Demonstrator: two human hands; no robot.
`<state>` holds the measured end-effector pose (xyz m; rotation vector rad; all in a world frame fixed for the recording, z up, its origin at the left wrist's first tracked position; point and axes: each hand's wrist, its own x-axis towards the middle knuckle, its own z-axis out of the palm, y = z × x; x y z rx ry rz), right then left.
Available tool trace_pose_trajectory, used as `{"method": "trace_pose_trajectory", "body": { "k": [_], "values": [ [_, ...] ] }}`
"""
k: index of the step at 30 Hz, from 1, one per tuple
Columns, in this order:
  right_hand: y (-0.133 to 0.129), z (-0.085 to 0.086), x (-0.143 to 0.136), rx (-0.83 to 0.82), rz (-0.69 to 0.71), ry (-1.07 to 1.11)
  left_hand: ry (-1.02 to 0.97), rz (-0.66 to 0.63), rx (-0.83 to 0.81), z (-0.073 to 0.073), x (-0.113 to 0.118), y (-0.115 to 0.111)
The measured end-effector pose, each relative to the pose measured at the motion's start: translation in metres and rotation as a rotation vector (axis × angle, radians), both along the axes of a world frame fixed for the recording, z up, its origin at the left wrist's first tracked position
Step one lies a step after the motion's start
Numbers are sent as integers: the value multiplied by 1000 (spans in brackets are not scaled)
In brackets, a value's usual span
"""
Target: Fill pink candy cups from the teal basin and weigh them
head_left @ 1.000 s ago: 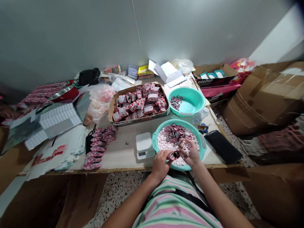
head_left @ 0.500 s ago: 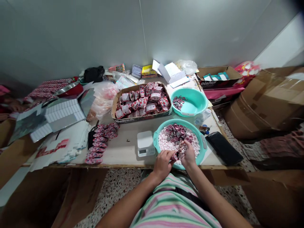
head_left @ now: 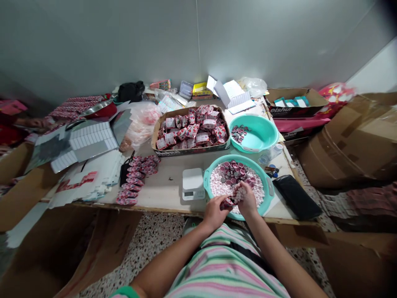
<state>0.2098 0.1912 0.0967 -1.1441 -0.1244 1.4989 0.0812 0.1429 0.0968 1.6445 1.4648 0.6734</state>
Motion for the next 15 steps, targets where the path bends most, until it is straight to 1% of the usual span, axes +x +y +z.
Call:
{"method": "trace_pose_trajectory", "body": {
  "k": [4, 6, 8, 11, 13, 15],
  "values": [
    [-1, 0, -1, 19, 49, -95, -38, 57, -47, -6, 2, 0],
    [-2, 1, -1, 35, 79, -139, -20, 53, -36, -4, 3, 1],
    [-2, 4, -1, 42, 87, -174, 22, 20, 8, -1, 3, 2],
    [0, 8, 1, 22, 37, -141, 53, -14, 55, 1, 4, 5],
    [2, 10, 3, 8, 7, -92, 12, 10, 32, 0, 5, 6],
    [3, 11, 3, 5, 20, -87, -21, 39, 10, -2, 7, 8]
  ]
}}
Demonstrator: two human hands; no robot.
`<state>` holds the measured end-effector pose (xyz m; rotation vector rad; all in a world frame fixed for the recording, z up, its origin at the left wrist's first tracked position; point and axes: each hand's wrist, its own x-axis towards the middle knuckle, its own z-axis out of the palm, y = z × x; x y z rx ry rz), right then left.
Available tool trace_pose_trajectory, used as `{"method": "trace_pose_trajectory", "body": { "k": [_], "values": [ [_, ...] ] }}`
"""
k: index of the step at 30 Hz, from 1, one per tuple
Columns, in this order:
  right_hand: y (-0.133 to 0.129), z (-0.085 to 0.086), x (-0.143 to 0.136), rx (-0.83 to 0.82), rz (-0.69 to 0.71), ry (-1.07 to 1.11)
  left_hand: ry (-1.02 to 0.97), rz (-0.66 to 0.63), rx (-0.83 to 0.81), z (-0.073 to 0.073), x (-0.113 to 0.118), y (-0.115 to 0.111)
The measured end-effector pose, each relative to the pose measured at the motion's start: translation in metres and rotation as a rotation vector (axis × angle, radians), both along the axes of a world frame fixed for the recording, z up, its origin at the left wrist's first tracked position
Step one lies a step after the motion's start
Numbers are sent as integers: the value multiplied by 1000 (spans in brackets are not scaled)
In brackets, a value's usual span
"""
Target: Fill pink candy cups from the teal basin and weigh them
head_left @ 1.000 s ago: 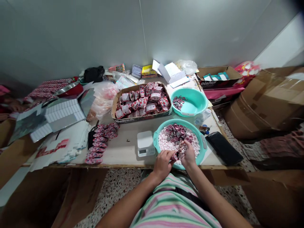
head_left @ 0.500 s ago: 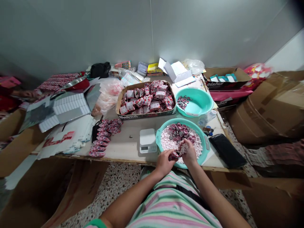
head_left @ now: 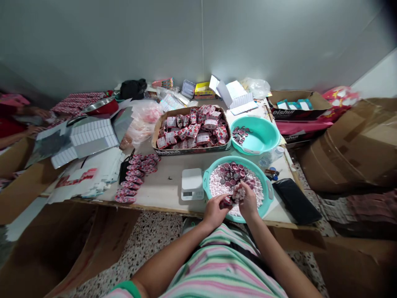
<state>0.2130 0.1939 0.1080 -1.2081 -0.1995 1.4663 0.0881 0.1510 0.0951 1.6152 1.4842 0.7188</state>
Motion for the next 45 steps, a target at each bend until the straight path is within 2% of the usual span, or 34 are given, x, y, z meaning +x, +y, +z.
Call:
{"method": "trace_pose_trajectory", "body": {
  "k": [3, 10, 15, 19, 24, 28, 33, 39, 45],
  "values": [
    [0, 2, -1, 12, 25, -60, 9, -14, 19, -2, 2, 3],
    [3, 2, 1, 66, -20, -126, -6, -88, 33, -1, 5, 8],
    [6, 3, 3, 86, 0, -165, -68, -17, -38, -3, 8, 11],
    [7, 5, 3, 69, 14, -190, -34, -70, 45, 0, 7, 13],
    [7, 8, 1, 109, 32, -235, -89, -22, -27, -1, 8, 15],
    [6, 9, 0, 139, 47, -263, -108, -38, 19, -4, 8, 16],
    [4, 12, -1, 161, 9, -209, -128, -34, 47, -4, 7, 16],
    [2, 21, -5, 243, 229, -145, -84, -75, 20, 1, 3, 16],
    [9, 23, 6, 212, 195, 124, -169, 20, 56, -1, 1, 15]
  ]
}}
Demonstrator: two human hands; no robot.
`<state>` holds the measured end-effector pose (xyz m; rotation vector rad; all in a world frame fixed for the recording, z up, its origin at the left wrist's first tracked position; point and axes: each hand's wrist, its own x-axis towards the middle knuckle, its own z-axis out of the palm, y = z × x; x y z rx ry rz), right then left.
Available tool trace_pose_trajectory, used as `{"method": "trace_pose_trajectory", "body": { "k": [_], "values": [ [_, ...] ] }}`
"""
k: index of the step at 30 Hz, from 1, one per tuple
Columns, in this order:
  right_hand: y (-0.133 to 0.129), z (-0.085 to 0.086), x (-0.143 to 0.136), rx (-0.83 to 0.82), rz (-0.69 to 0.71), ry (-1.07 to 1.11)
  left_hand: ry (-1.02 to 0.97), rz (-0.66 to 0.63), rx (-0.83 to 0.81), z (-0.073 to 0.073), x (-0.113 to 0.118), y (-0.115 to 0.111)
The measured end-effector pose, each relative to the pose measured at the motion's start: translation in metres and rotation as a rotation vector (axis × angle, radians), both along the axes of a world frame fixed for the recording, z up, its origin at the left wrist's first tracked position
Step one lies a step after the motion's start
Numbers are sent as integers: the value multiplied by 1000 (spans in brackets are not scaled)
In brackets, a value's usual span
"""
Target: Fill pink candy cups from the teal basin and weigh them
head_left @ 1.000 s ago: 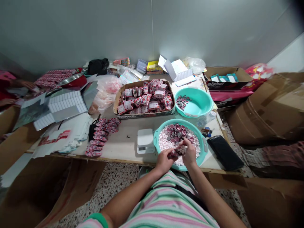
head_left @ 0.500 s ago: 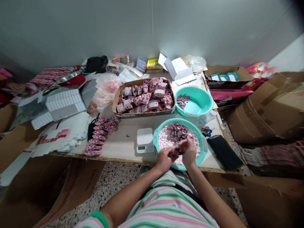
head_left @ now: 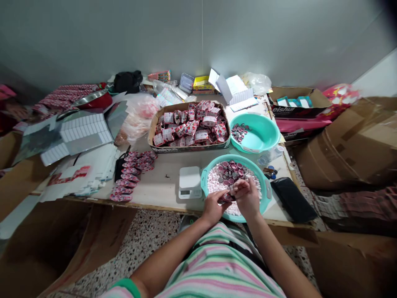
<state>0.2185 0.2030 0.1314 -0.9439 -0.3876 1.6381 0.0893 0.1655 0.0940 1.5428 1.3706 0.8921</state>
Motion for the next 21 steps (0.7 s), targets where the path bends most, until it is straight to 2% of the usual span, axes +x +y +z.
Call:
{"method": "trace_pose_trajectory", "body": {
  "k": [6, 8, 11, 13, 15, 17, 19, 21],
  "values": [
    [5, 14, 15, -51, -63, 167, -34, 43, 43, 7, 1, -1],
    [6, 12, 23, -22, -90, 177, -48, 34, 60, 8, 0, 0],
    [6, -7, 37, -2, -175, 54, -49, 77, 28, 3, -3, 1],
    [3, -30, 47, -29, -200, -212, -42, 102, 9, -2, -6, 1],
    [-3, -56, 55, -22, -52, -661, -38, 90, 11, -5, -10, 1],
    [-11, -80, 57, 81, 246, -1096, -39, 87, 12, -7, -13, 1],
    [-17, -97, 53, 176, 421, -1276, -34, 112, 7, -6, -15, 0],
    [-20, -107, 43, 240, 480, -1313, -29, 125, 6, -4, -16, 1]
  ]
}}
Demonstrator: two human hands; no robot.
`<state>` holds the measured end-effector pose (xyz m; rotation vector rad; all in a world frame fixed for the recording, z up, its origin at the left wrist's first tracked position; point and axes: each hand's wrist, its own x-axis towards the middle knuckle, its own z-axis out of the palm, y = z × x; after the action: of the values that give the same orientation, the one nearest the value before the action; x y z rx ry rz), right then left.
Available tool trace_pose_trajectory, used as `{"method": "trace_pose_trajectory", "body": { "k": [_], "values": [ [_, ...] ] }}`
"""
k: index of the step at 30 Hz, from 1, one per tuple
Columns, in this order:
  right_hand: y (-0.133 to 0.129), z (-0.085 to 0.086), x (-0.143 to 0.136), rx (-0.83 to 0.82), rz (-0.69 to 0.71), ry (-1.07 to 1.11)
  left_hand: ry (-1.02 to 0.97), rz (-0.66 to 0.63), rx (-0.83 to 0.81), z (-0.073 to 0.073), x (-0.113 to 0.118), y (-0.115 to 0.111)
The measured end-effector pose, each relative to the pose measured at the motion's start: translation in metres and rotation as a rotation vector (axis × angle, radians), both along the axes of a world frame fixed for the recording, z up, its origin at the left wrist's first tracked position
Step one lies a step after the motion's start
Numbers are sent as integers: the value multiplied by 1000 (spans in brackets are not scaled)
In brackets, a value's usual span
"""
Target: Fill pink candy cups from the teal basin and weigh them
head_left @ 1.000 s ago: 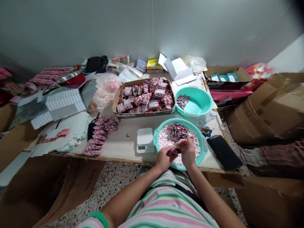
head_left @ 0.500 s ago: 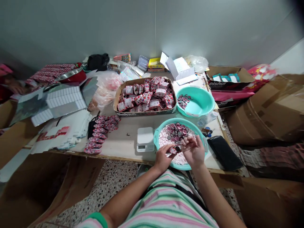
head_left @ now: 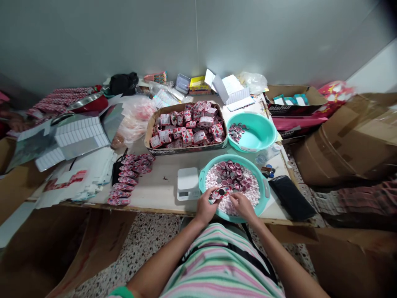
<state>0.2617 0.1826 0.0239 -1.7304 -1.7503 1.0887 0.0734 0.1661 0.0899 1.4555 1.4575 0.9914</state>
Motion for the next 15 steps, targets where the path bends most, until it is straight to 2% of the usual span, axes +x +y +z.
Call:
{"method": "trace_pose_trajectory", "body": {
  "k": [5, 9, 15],
  "values": [
    [-2, -12, -28, 43, 103, -133, 3, 17, -4, 2, -2, -2],
    [-6, -21, -33, 4, 180, -204, 5, 35, -31, 0, -5, -5],
    [-3, -25, -30, -111, 124, -78, 5, 29, -36, -2, -7, -7]
  ]
}}
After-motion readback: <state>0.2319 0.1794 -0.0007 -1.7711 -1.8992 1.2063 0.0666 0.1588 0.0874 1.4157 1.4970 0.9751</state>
